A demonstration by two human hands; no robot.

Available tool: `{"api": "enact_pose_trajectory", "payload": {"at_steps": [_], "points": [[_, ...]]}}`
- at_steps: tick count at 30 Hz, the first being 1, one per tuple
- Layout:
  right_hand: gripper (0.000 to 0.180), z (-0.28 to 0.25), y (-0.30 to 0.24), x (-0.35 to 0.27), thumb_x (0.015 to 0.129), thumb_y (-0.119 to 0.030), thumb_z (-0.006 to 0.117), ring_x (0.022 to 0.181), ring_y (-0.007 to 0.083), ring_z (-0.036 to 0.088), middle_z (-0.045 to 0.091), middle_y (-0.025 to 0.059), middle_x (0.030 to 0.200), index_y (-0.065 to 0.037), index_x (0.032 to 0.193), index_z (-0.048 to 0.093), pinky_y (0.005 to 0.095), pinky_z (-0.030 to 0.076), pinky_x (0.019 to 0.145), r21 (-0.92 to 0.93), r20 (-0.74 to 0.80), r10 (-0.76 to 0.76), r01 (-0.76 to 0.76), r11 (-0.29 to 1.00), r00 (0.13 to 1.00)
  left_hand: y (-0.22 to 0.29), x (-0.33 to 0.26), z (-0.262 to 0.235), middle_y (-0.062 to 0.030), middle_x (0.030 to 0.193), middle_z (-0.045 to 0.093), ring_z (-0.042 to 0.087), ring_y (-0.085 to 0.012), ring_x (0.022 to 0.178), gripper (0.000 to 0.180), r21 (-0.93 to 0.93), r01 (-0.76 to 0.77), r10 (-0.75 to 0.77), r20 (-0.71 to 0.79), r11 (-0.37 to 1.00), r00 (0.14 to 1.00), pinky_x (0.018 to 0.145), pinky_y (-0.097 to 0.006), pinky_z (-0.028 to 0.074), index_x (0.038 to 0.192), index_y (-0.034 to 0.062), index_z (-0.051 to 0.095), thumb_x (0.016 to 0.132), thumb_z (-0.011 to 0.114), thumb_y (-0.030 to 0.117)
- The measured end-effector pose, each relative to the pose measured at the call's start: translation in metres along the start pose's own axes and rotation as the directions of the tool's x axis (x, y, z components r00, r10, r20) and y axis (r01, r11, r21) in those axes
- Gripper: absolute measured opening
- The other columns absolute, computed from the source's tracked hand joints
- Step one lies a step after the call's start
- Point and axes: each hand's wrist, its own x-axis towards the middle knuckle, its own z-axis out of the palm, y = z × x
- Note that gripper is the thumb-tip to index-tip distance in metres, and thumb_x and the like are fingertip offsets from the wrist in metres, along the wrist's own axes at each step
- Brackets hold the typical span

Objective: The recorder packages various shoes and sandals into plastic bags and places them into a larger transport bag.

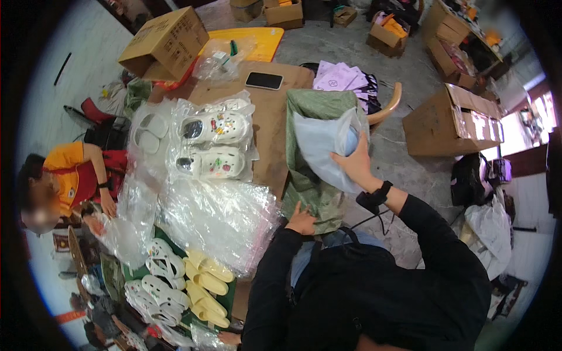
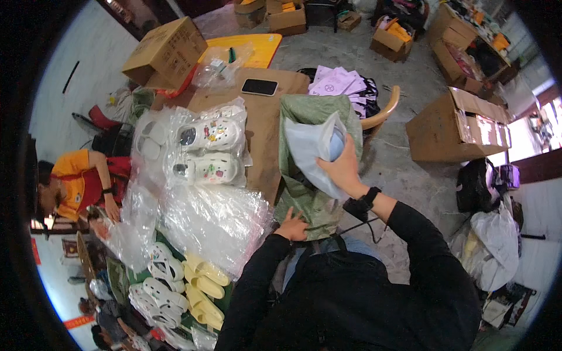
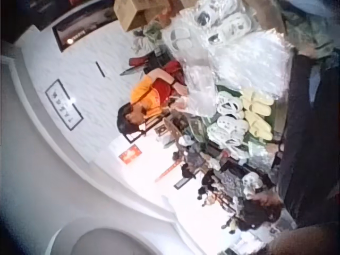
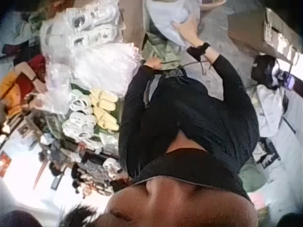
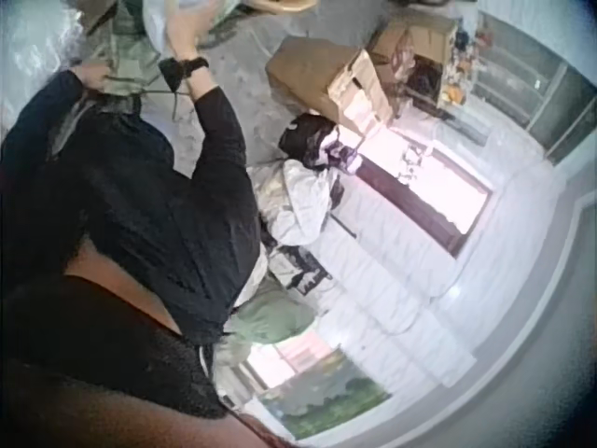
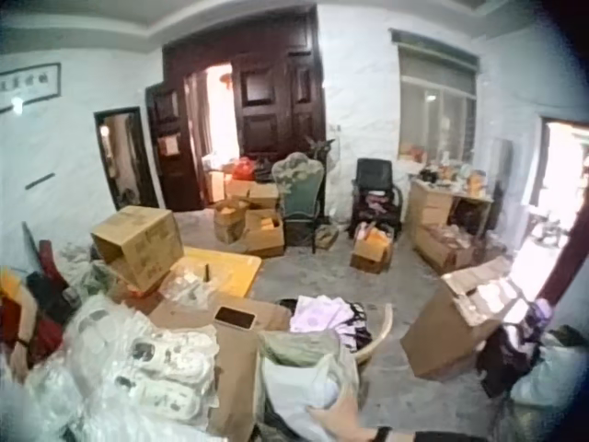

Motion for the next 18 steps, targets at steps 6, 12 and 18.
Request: {"api": "enact_pose_trajectory", "payload": {"at_steps": [6, 12, 18], "points": [[0.088, 0.012, 0.039, -0.006, 0.054, -0.026, 0.076, 0.101, 0.037, 0.044, 0.044, 0.0195, 0.108, -0.008, 0.127, 0.032, 0.0444, 0.039, 0.083, -0.286, 0.172, -0.076, 0.124, 0.95, 0.982, 0.047, 0.006, 0.002, -0.0215, 0.099, 0.058, 0.052, -0.0388, 0.097, 0.053, -0.46, -0.008, -0.011, -0.039, 0.888, 0.999, 0.091, -0.053, 0.031, 0.129, 0.0102, 0.035, 0.077, 0.044, 0.012], [0.082, 0.044, 0.068, -0.018, 0.063, -0.023, 0.071, 0.106, 0.0367, 0.042, 0.04, 0.0228, 0.121, -0.014, 0.133, 0.029, 0.0498, 0.036, 0.084, -0.473, 0.595, -0.307, 0.632, 0.614, 0.743, 0.079, -0.012, -0.03, -0.0249, 0.093, 0.057, 0.055, -0.0404, 0.089, 0.045, -0.439, -0.035, -0.073, -0.227, 0.898, 0.971, 0.071, -0.048, 0.044, 0.117, 0.0025, 0.039, 0.086, 0.049, 0.035], [0.084, 0.071, 0.122, -0.03, 0.079, -0.014, 0.055, 0.119, 0.0426, 0.037, 0.037, 0.0185, 0.133, -0.039, 0.139, 0.003, 0.0631, 0.026, 0.09, -0.306, 0.95, 0.227, 0.791, 0.53, 0.216, 0.046, -0.005, 0.009, -0.0218, 0.088, 0.06, 0.058, -0.0387, 0.084, 0.031, -0.328, 0.156, -0.196, -0.094, 0.932, 0.976, 0.07, -0.046, 0.047, 0.1, 0.0004, 0.054, 0.074, 0.058, 0.016]]}}
